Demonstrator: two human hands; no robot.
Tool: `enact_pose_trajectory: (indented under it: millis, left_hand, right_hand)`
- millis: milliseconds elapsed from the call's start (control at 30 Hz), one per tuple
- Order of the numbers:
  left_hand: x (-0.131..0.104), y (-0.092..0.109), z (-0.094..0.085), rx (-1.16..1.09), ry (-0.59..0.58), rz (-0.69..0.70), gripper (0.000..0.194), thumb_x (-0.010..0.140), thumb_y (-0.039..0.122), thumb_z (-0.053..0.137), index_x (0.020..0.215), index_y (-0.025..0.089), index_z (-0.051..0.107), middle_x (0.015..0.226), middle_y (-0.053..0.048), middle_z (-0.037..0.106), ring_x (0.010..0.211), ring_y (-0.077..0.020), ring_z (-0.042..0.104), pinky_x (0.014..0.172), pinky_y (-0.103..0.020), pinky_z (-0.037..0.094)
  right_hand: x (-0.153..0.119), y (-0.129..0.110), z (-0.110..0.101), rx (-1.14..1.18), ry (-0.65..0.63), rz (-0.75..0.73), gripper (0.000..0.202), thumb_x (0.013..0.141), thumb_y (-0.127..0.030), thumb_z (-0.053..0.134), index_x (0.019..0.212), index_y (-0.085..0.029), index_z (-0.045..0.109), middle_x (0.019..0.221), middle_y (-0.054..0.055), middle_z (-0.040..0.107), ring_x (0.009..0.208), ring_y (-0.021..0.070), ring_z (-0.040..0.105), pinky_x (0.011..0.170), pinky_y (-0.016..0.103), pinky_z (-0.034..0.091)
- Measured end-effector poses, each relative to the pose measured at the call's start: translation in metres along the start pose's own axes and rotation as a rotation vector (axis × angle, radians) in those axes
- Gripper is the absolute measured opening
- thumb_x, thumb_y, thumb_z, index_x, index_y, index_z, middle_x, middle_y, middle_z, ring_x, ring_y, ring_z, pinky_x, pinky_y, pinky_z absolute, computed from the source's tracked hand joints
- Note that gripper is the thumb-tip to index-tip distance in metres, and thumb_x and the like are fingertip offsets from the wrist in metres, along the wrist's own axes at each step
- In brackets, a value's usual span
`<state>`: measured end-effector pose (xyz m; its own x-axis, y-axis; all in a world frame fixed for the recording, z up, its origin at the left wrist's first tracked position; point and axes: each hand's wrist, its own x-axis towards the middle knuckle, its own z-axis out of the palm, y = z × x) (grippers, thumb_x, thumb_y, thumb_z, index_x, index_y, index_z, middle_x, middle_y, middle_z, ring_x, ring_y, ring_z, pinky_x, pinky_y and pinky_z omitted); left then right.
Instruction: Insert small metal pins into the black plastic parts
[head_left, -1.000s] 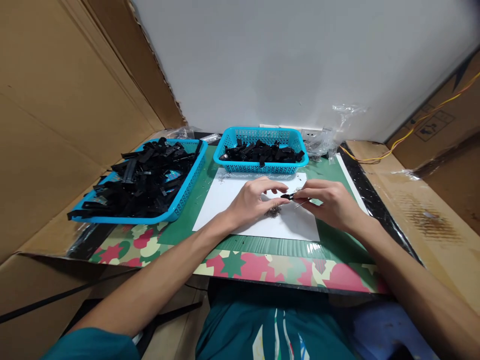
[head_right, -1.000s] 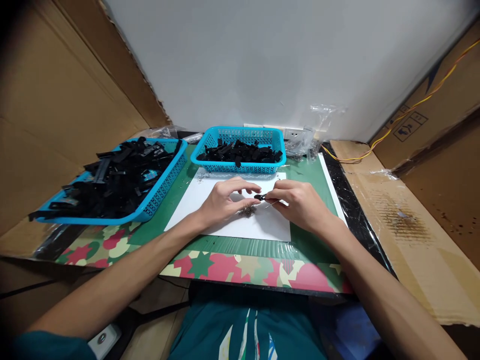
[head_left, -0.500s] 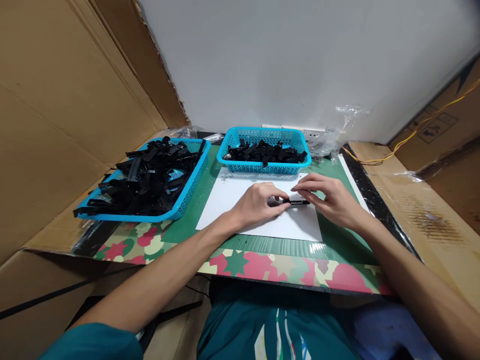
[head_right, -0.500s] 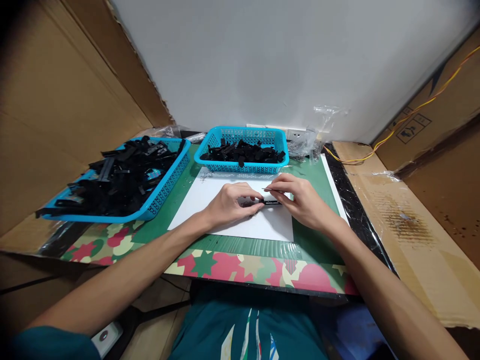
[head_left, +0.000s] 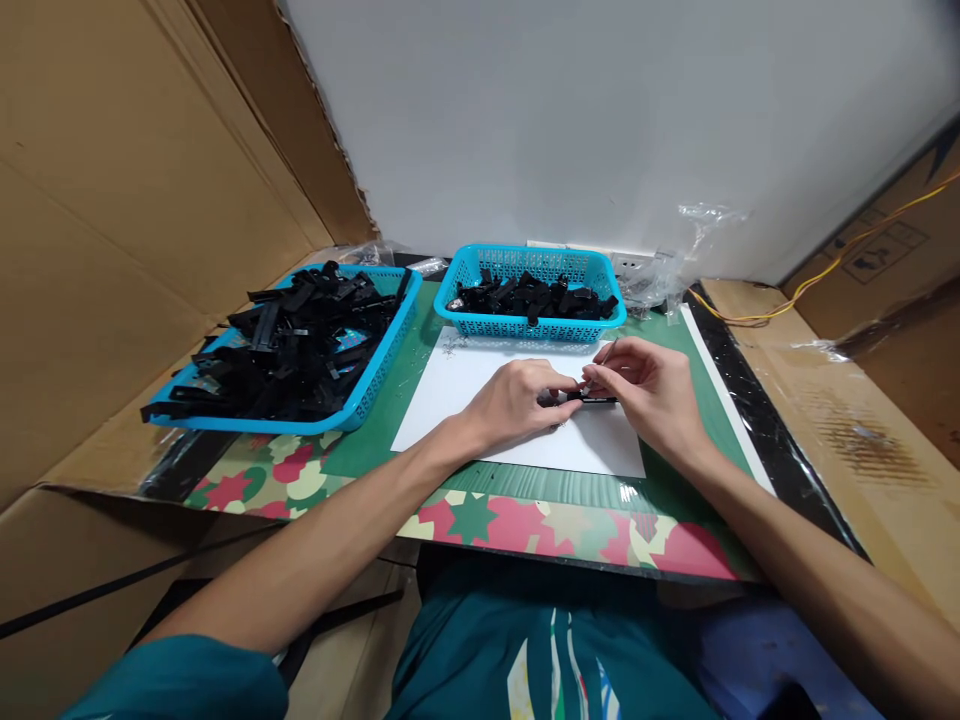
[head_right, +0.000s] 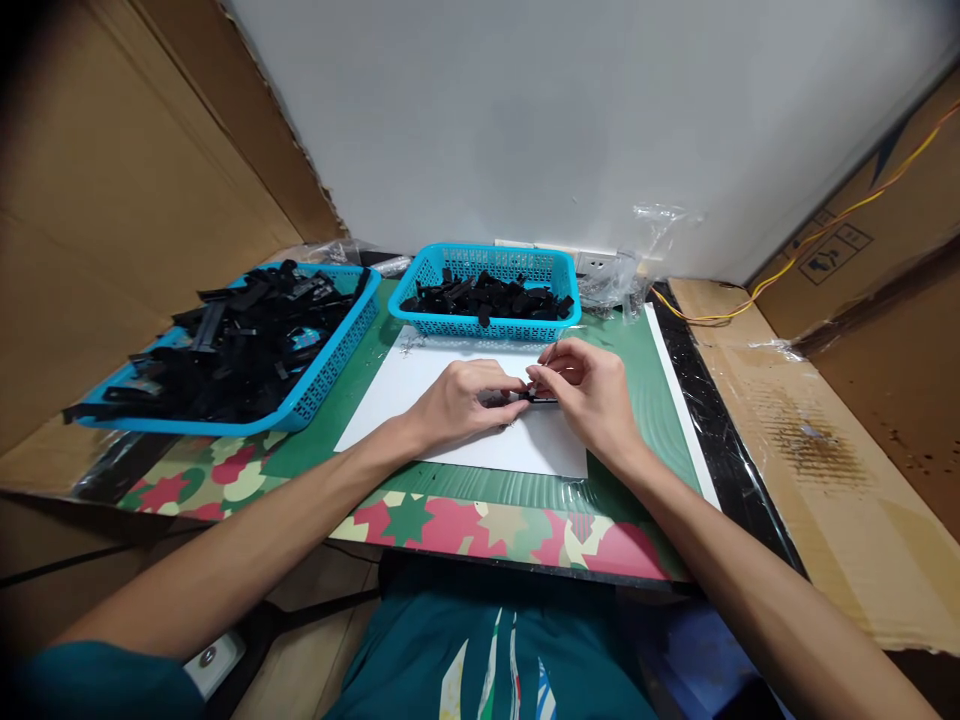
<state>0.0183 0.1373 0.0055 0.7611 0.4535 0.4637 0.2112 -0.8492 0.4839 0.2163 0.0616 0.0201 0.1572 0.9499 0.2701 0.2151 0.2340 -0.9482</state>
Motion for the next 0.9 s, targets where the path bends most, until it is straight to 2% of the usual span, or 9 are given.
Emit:
enact_pose_trajectory:
  millis: [167, 333, 533, 700, 900]
  left_hand:
    - [-0.0003, -0.0009, 0.0013, 0.015, 0.005, 0.012, 0.016, 0.095, 0.028, 0.07, 0.099, 0.019, 0.082, 0.074, -0.002, 0.073, 0.069, -0.0166, 0.066, 0.069, -0.032, 0.05]
    - [-0.0001, -0.0012, 0.0016, 0.019, -0.02, 0.045, 0.02, 0.097, 0.028, 0.066, 0.087, 0.019, 0.08, 0.07, -0.002, 0.071, 0.069, -0.0166, 0.065, 0.07, -0.032, 0.049]
    - [0.0004, -0.0029, -0.0005, -0.035, -0.041, 0.073, 0.021, 0.1, 0.028, 0.063, 0.094, 0.018, 0.081, 0.078, -0.005, 0.076, 0.074, -0.0166, 0.067, 0.068, -0.03, 0.05]
    - [0.0007, -0.0031, -0.001, -0.054, -0.036, 0.043, 0.021, 0.1, 0.028, 0.063, 0.095, 0.019, 0.081, 0.079, -0.005, 0.076, 0.075, -0.0169, 0.069, 0.069, -0.03, 0.052]
    - [-0.0013, -0.003, -0.0019, -0.017, 0.024, 0.043, 0.014, 0.096, 0.025, 0.069, 0.095, 0.018, 0.081, 0.085, -0.007, 0.079, 0.079, -0.0189, 0.072, 0.073, -0.033, 0.057]
  right_hand:
    - [-0.0011, 0.0012, 0.0005, -0.082, -0.006, -0.049, 0.022, 0.088, -0.039, 0.081, 0.083, -0.02, 0.071, 0.078, 0.004, 0.076, 0.069, 0.0214, 0.076, 0.068, 0.036, 0.065]
    - [-0.0036, -0.0003, 0.0014, -0.197, -0.018, -0.097, 0.02, 0.092, -0.036, 0.076, 0.079, -0.02, 0.072, 0.076, 0.004, 0.076, 0.069, 0.021, 0.075, 0.069, 0.035, 0.064]
    - [-0.0055, -0.0015, 0.004, -0.257, -0.002, -0.11, 0.018, 0.092, -0.032, 0.072, 0.078, -0.02, 0.072, 0.074, 0.004, 0.077, 0.066, 0.0196, 0.074, 0.067, 0.032, 0.062]
    - [-0.0058, -0.0003, 0.0053, -0.33, 0.002, -0.13, 0.018, 0.092, -0.032, 0.071, 0.077, -0.022, 0.071, 0.073, 0.003, 0.077, 0.066, 0.0199, 0.074, 0.066, 0.032, 0.061]
    - [-0.0046, -0.0031, 0.0059, -0.096, 0.041, -0.092, 0.017, 0.09, -0.036, 0.076, 0.083, -0.021, 0.07, 0.079, 0.005, 0.077, 0.071, 0.0218, 0.076, 0.071, 0.036, 0.064]
